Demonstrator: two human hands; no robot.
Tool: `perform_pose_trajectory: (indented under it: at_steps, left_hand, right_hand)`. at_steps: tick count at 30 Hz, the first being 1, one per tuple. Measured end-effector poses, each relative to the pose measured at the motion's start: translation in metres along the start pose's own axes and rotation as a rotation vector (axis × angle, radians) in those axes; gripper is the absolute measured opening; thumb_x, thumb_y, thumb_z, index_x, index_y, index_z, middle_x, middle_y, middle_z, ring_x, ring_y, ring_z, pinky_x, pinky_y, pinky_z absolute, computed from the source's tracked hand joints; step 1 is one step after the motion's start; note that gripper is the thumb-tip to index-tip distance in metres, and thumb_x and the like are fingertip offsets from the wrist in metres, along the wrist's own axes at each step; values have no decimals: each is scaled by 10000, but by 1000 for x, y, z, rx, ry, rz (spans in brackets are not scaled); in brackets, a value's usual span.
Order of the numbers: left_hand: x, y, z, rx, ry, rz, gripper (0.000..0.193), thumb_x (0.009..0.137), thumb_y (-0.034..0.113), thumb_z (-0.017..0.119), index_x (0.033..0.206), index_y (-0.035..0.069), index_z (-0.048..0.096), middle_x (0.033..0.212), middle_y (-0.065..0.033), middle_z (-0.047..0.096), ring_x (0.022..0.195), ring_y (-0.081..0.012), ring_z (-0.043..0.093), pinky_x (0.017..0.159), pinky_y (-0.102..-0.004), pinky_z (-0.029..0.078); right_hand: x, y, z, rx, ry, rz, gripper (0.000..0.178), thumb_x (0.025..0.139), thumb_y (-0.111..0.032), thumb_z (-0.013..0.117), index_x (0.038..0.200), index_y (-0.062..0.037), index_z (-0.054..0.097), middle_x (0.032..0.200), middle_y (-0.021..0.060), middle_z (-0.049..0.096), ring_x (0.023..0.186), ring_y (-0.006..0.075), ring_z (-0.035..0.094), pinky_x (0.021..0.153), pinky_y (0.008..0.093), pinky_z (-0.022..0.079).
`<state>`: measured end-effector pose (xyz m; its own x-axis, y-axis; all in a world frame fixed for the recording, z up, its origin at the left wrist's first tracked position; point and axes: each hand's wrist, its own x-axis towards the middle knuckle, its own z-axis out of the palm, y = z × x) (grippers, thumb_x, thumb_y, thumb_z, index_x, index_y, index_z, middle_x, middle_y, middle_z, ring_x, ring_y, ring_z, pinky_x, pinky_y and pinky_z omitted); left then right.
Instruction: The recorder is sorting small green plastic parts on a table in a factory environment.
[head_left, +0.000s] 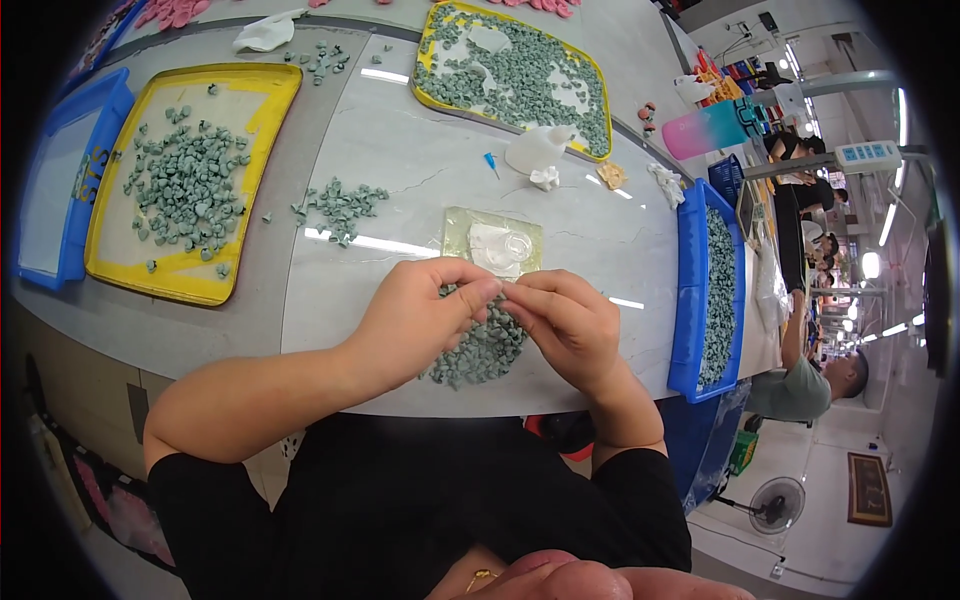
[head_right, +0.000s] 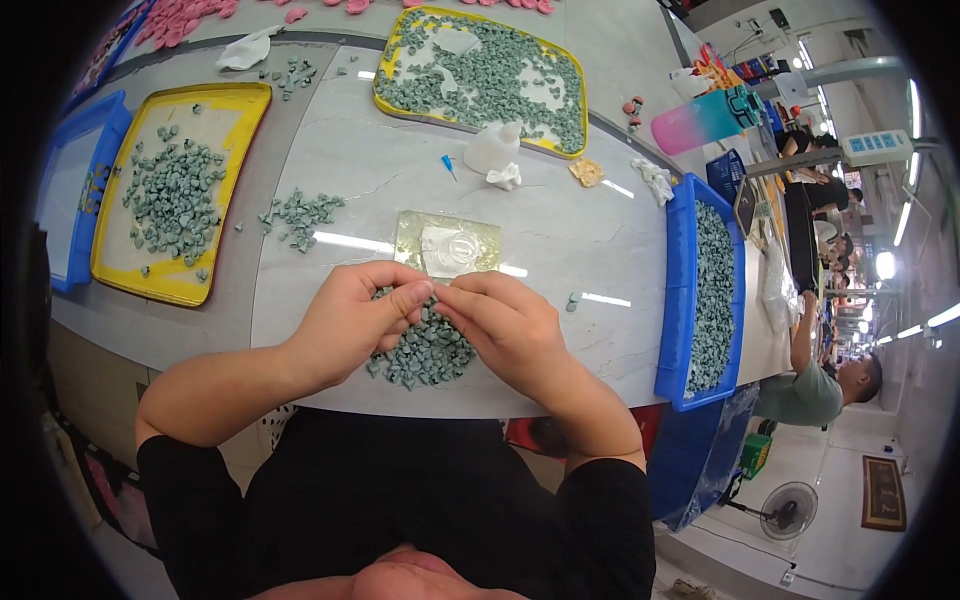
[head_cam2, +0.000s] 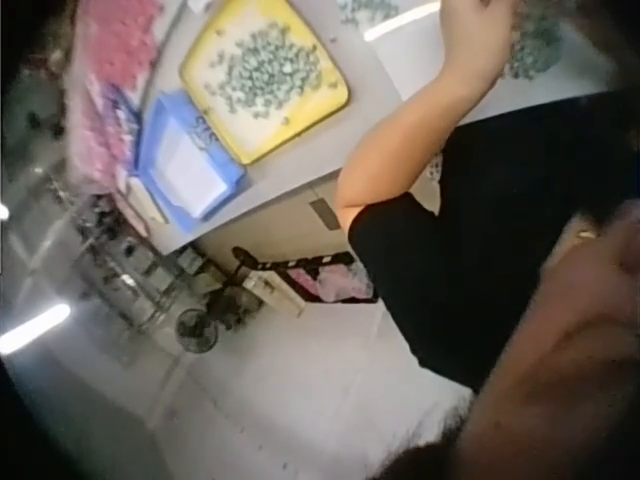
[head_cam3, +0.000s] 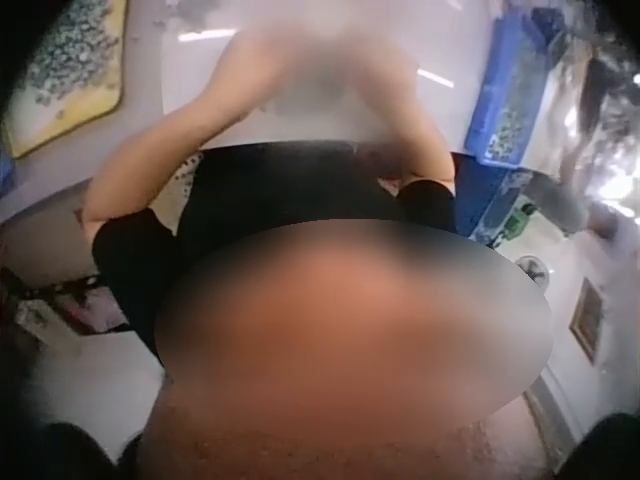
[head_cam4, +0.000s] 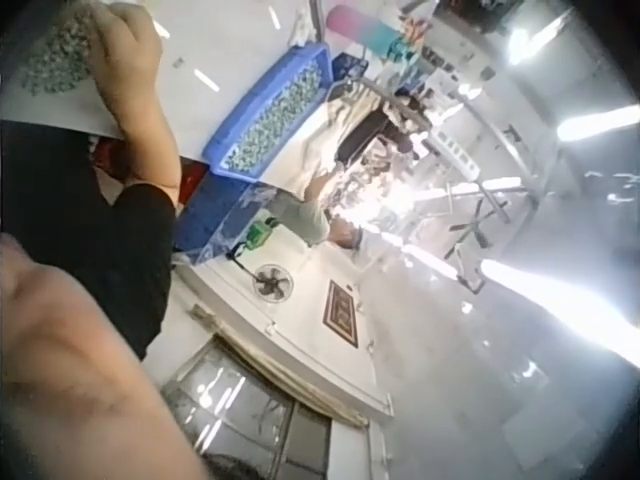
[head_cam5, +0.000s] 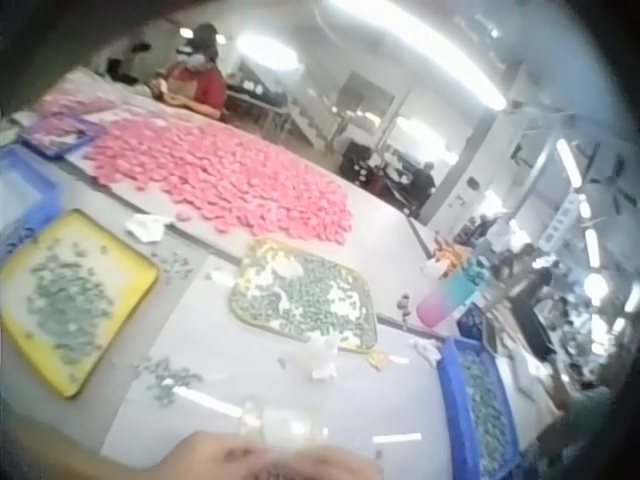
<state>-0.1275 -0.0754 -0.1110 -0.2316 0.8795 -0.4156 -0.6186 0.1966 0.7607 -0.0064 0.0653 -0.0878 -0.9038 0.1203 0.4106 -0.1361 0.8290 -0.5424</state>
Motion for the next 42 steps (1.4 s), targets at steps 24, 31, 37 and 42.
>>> perform_pose_trajectory:
  at_steps: [24, 31, 37, 42]
  left_hand:
    - [0, 10, -11, -210, 46, 75, 198, 907, 104, 537, 1050, -12, 465, 878, -104, 578, 541, -28, 343, 466, -175, 314]
    - [-3, 9, -18, -248, 23, 63, 178, 911, 110, 538, 1031, -15, 501, 864, -83, 573, 539, -30, 345, 456, -174, 293]
    - [-6, 9, -16, -228, 32, 38, 186, 949, 194, 476, 947, 11, 508, 727, -6, 475, 529, -33, 323, 442, -178, 266]
    - [-8, 8, -10, -198, 1, -13, 263, 971, 273, 419, 823, 59, 458, 639, 38, 356, 510, -48, 295, 428, -192, 242]
  right_hand:
    - [4, 29, 1, -444, 7, -196, 224, 638, 82, 705, 841, 10, 643, 763, 77, 602, 622, 200, 581, 516, 280, 463]
    - [5, 18, 6, -289, 126, -51, 150, 689, 63, 699, 822, 14, 649, 773, 81, 616, 633, 178, 588, 535, 259, 463]
    - [2, 13, 7, 371, 153, 457, 43, 804, 44, 620, 844, 47, 634, 788, 85, 606, 668, 111, 561, 573, 217, 435]
    - [-2, 7, 14, 466, 152, 438, 57, 811, 47, 609, 866, 45, 624, 815, 94, 596, 662, 121, 552, 586, 219, 432]
